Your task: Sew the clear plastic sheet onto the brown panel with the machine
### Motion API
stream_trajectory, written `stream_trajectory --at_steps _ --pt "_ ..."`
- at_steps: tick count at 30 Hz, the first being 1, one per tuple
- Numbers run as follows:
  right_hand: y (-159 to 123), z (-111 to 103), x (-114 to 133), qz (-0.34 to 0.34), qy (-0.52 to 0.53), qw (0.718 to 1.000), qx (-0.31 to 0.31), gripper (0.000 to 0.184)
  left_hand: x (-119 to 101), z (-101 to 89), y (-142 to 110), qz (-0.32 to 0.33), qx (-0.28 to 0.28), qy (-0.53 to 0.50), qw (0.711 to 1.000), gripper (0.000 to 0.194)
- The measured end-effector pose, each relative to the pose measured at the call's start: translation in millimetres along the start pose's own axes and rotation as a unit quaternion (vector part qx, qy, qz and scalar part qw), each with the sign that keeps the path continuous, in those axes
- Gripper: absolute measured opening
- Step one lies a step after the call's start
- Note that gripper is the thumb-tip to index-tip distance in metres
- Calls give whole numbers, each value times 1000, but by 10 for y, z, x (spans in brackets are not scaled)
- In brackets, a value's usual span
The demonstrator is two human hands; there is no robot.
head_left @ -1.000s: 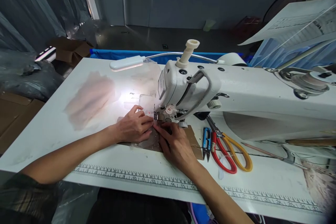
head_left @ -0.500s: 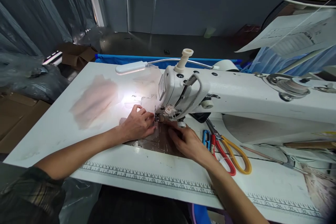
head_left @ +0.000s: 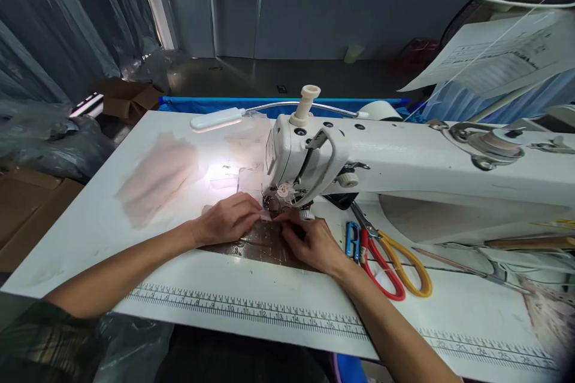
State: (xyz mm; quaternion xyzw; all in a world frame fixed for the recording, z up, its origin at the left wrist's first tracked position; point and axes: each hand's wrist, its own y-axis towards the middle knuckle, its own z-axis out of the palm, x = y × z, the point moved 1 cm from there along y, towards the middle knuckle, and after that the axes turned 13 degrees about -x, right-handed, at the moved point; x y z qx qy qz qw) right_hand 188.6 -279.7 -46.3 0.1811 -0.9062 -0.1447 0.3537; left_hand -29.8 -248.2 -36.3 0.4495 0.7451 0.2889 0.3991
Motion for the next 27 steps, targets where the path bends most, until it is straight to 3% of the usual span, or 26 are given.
stream_trajectory --at_steps 3,6,11,15,17,22,27 --pt "-26 21 85 -102 -17 994 43 35 0 -19 44 -112 -55 -25 992 12" --pt "-24 38 118 -146 -55 986 56 37 6 -33 55 -139 -48 -44 988 12" --pt "-17 -2 107 -149 -57 984 82 41 16 -15 11 -50 33 -62 996 14" --pt "-13 -37 106 -152 -39 983 91 40 15 13 -40 81 93 23 992 13" --pt "-5 -50 119 -153 -27 984 90 38 11 17 -53 117 115 60 985 11" --pt "11 -74 148 -163 -3 984 75 38 8 3 -52 160 125 103 974 12" --pt "3 -60 122 -153 7 985 76 38 3 3 -49 173 99 108 974 10"
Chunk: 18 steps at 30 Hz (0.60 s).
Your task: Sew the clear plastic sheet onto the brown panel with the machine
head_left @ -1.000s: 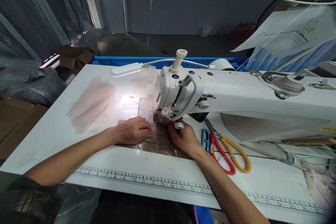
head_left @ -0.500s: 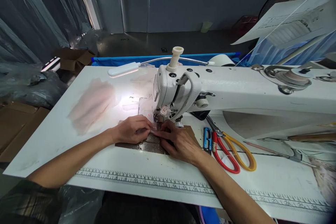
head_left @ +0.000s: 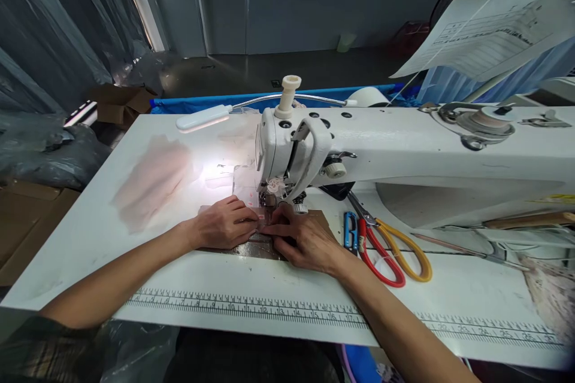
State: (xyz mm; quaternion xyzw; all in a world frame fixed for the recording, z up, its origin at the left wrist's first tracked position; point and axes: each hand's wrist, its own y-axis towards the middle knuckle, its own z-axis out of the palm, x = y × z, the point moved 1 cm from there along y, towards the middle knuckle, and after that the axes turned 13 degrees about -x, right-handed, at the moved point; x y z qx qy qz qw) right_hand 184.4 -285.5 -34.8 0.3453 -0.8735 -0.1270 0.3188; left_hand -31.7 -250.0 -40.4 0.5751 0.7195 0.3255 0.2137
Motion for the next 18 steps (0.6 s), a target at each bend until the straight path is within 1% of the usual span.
stream_trajectory --at_steps 5,10,13,16,18 --pt "-20 12 -14 19 1 1000 19 38 -18 7 19 -9 -6 8 1000 11" --pt "-23 14 -4 24 7 1000 16 37 -24 21 17 -10 -1 3 1000 15" --pt "-23 -1 -23 30 25 999 14 37 -19 9 22 -4 4 -3 1000 13" --pt "-24 -29 -69 77 40 996 -16 35 -16 -21 40 8 24 -16 1000 13" --pt "-30 -30 -102 112 21 993 -31 35 -17 -42 54 17 38 -23 999 13"
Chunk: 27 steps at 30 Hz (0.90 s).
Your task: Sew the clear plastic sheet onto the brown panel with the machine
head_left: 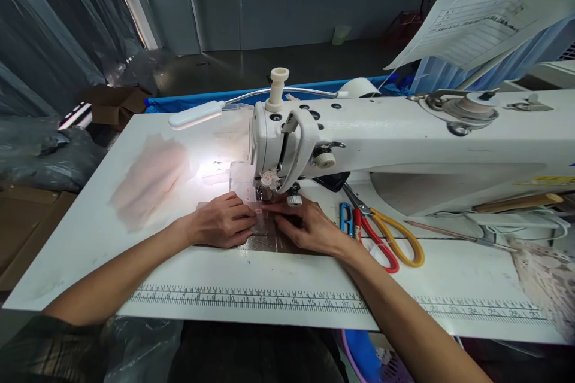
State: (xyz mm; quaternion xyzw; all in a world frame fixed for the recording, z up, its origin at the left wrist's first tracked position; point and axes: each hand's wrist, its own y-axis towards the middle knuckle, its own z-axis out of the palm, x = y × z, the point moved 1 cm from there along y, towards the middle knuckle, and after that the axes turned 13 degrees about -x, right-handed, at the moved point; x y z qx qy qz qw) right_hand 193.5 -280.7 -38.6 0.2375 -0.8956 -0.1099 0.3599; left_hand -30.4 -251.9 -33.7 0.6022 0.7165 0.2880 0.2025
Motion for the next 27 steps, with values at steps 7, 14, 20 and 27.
stream_trajectory --at_steps 7,14,20,27 --pt "-28 110 -59 -60 -42 997 -11 36 1 -15 -9 1 29 -15 999 21" --pt "-31 105 -52 -71 -56 996 -14 38 -6 -7 -28 -21 17 -23 999 28" --pt "-46 101 -42 -103 -83 991 -15 37 -10 18 -48 -31 6 -17 999 32" --pt "-19 100 29 -110 -101 989 -12 34 7 42 -79 -34 42 9 999 32"
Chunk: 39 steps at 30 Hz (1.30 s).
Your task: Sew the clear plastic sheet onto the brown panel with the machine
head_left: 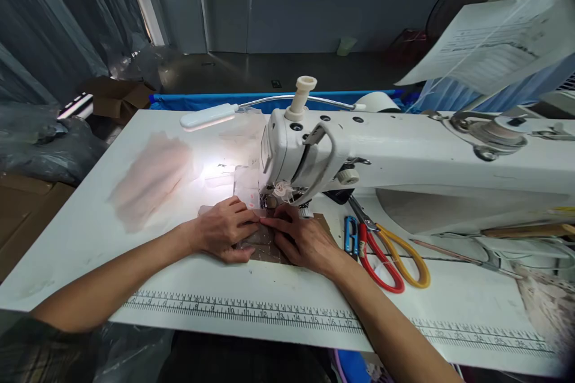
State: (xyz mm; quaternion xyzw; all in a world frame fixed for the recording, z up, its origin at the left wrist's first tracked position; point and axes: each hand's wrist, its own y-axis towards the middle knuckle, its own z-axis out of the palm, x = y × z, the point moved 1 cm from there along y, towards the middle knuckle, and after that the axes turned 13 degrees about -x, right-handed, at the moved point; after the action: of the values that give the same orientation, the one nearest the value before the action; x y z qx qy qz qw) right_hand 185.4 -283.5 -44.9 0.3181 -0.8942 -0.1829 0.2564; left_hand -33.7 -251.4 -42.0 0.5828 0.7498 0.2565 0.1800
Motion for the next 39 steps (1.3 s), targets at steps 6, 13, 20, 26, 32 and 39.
stream_trajectory --at_steps 6,13,20,26,32,39 --pt "1 53 14 9 -62 998 12 38 9 -29 36 -14 24 28 999 36" --pt "8 27 24 10 -43 999 4 37 26 -57 60 -40 56 22 997 42" --pt "31 50 54 24 -66 997 18 40 76 -50 64 -63 64 17 996 45" --pt "61 99 59 48 -119 990 64 42 137 -41 55 -76 86 18 993 49" --pt "61 72 60 59 -108 991 51 42 179 -38 59 -86 105 26 990 53" --pt "108 -147 -84 177 93 979 47 37 236 -53 71 -96 135 33 986 59"
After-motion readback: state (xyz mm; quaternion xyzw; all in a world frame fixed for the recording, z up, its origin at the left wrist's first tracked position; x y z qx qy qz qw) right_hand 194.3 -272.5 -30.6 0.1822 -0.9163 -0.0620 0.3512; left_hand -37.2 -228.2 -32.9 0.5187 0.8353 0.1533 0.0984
